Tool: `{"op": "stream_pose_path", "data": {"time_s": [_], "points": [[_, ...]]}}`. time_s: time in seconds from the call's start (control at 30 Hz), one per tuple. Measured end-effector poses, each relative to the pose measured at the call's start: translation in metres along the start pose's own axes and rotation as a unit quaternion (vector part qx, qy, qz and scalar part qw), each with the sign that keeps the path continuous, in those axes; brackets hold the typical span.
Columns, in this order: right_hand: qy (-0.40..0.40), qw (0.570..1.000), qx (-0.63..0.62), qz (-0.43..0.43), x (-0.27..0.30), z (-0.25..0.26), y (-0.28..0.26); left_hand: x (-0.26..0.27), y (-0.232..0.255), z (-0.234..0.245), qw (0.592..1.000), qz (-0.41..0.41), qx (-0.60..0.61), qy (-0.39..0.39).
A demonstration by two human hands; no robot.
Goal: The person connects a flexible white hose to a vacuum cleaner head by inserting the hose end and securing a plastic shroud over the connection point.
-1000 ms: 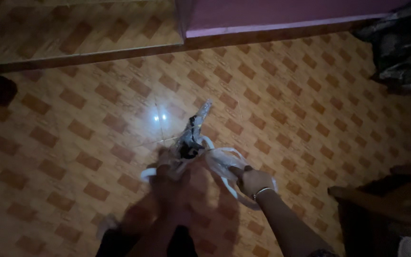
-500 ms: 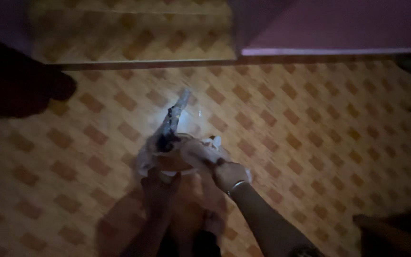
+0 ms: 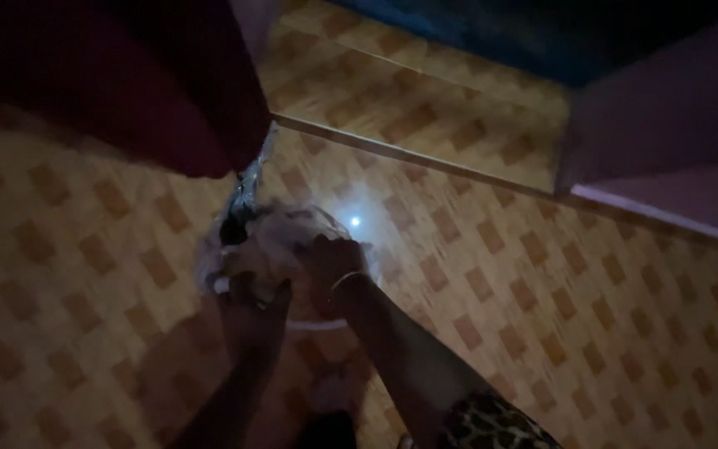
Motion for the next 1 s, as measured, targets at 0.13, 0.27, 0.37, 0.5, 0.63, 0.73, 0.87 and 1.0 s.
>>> {"op": "stream_pose_path", "data": {"time_s": [0.13,0.27,0.37,0.5,0.63,0.73,0.87,1.0], "points": [[0.078,0.994,-0.033,-0.072,-0.039,0.009,0.005,0.0,-0.013,0.011,0.999,0.028,-0.025,0.001],[-0.009,0.985,-0.081,-0.155,-0.006,0.04,0.03,0.004,-0.004,0.006,0.999,0.004,-0.035,0.016],[0.0,0.975,-0.108,-0.192,0.033,0.045,0.06,0.012,0.018,-0.002,0.998,0.001,-0.053,0.014],[-0.024,0.982,-0.032,-0.183,0.09,0.03,0.121,0.033,0.066,-0.02,0.995,0.022,-0.094,-0.02],[-0.03,0.963,-0.089,-0.252,0.153,0.022,0.177,0.069,0.111,-0.048,0.994,-0.019,-0.1,-0.038],[-0.012,0.955,-0.136,-0.265,0.205,0.02,0.212,0.105,0.145,-0.081,0.987,-0.11,-0.108,-0.046],[-0.021,0.932,-0.172,-0.32,0.266,0.0,0.267,0.149,0.19,-0.12,0.938,-0.217,-0.249,-0.106],[-0.018,0.932,-0.116,-0.342,0.321,-0.029,0.334,0.199,0.242,-0.138,0.973,-0.07,-0.142,-0.168]]}}
Point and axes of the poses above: each hand's wrist, its own x-axis away from the middle knuckle, its own z-axis out of the back of the hand, y = z × x, the point moved 2 cm from there along -x, towards the middle knuckle, and after that the axes turned 13 degrees about -x, right-handed, at the moved point
